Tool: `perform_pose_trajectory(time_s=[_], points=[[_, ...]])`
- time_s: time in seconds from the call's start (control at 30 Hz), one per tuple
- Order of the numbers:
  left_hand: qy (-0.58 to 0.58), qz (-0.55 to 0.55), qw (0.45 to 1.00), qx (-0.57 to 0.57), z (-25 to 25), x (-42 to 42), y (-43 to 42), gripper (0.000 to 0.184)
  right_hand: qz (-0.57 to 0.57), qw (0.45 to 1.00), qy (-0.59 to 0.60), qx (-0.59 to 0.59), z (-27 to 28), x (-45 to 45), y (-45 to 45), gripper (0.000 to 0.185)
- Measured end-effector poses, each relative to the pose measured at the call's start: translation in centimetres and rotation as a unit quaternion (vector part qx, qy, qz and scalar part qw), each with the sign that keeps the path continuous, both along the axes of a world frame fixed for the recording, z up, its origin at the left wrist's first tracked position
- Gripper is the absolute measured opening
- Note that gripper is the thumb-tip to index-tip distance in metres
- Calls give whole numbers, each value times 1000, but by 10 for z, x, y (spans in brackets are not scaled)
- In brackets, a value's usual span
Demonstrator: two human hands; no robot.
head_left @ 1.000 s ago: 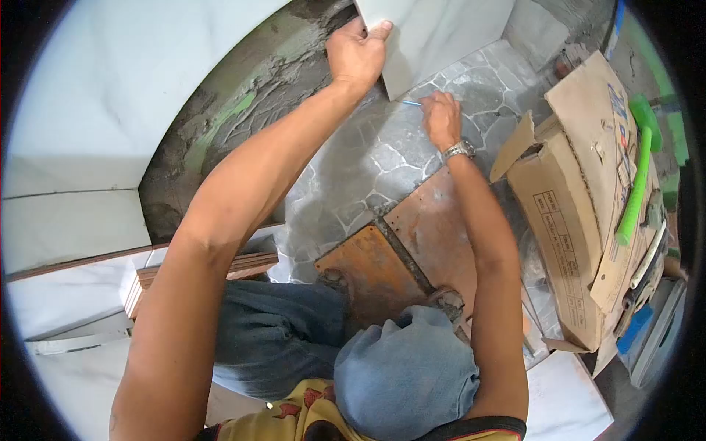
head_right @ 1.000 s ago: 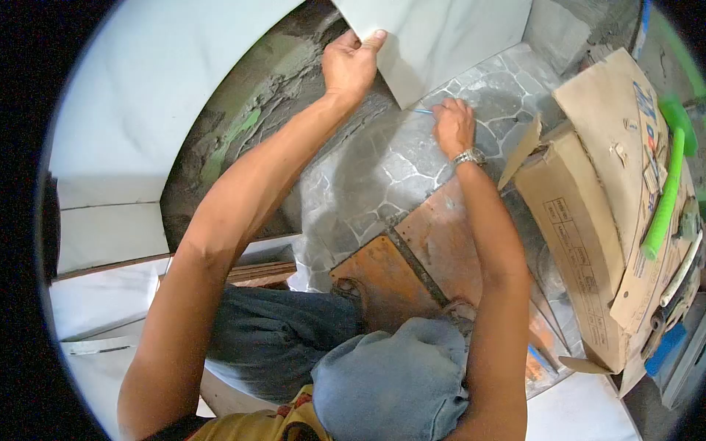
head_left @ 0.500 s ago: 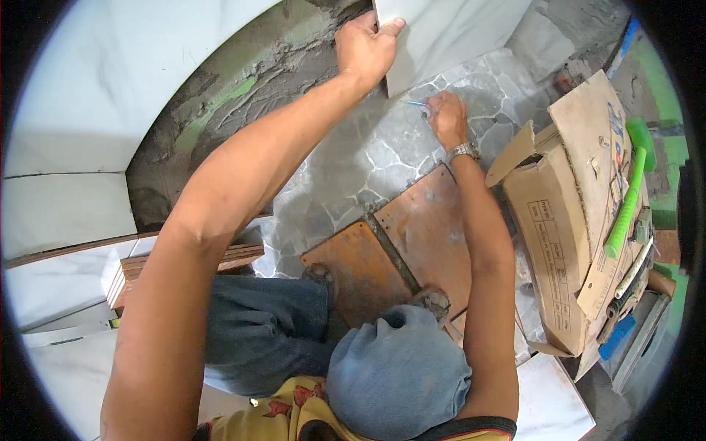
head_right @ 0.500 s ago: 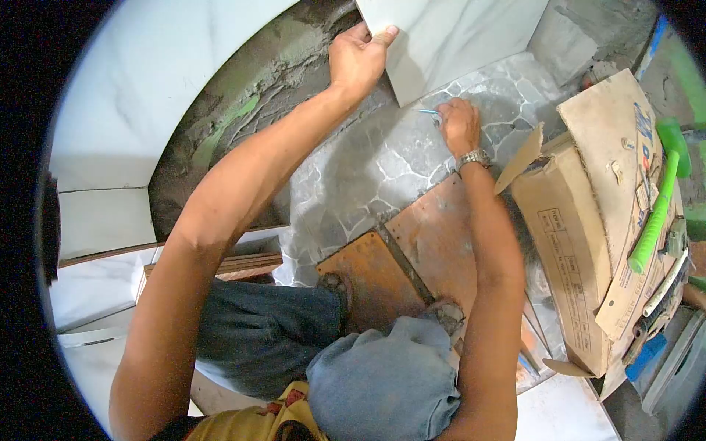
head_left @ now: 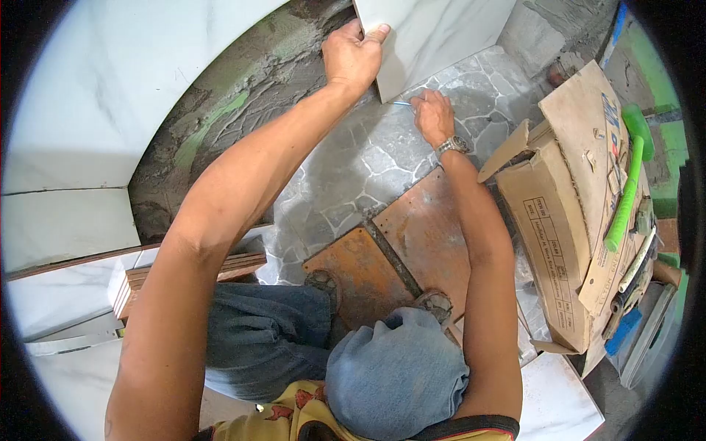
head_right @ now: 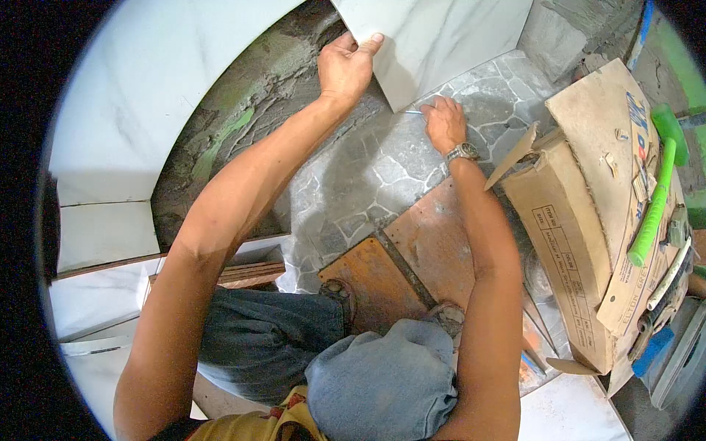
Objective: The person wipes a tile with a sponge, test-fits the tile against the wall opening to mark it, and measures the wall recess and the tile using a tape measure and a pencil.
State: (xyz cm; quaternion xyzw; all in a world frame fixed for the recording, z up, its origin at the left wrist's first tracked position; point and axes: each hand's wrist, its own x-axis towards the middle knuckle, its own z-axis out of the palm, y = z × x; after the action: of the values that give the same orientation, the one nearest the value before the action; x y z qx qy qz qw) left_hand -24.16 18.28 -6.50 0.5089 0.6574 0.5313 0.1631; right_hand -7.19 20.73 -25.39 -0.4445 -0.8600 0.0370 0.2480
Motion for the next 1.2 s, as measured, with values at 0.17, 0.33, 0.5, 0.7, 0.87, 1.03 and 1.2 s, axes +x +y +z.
perform_pose_trajectory(time_s=[0.17, 0.33, 0.5, 0.7, 0.87, 1.03, 1.2], points=[[-14, -15, 1000, 20, -8, -4, 6, 26, 34, 999, -17, 37, 5, 0, -5, 21], [8, -15, 1000, 21, -6, -5, 5, 25, 6, 999, -33, 11, 12, 6, -4, 25], [-1, -22, 999, 33, -9, -6, 8, 25, 36, 999, 8, -29, 10, 5, -3, 26], [-4, -11, 1000, -23, -5, -6, 5, 26, 7, 998, 57, -16, 1, 5, -4, 27], [-52, -22, 998, -21, 1, 1, 0, 25, 29, 998, 46, -8, -1, 11, -4, 27], [-46, -18, 998, -42, 8, 4, -3, 25, 2, 999, 44, -16, 5, 13, 5, 26], [-71, -25, 997, -14, 0, 1, 1, 25, -10, 999, 37, -11, 1, 18, 7, 27]])
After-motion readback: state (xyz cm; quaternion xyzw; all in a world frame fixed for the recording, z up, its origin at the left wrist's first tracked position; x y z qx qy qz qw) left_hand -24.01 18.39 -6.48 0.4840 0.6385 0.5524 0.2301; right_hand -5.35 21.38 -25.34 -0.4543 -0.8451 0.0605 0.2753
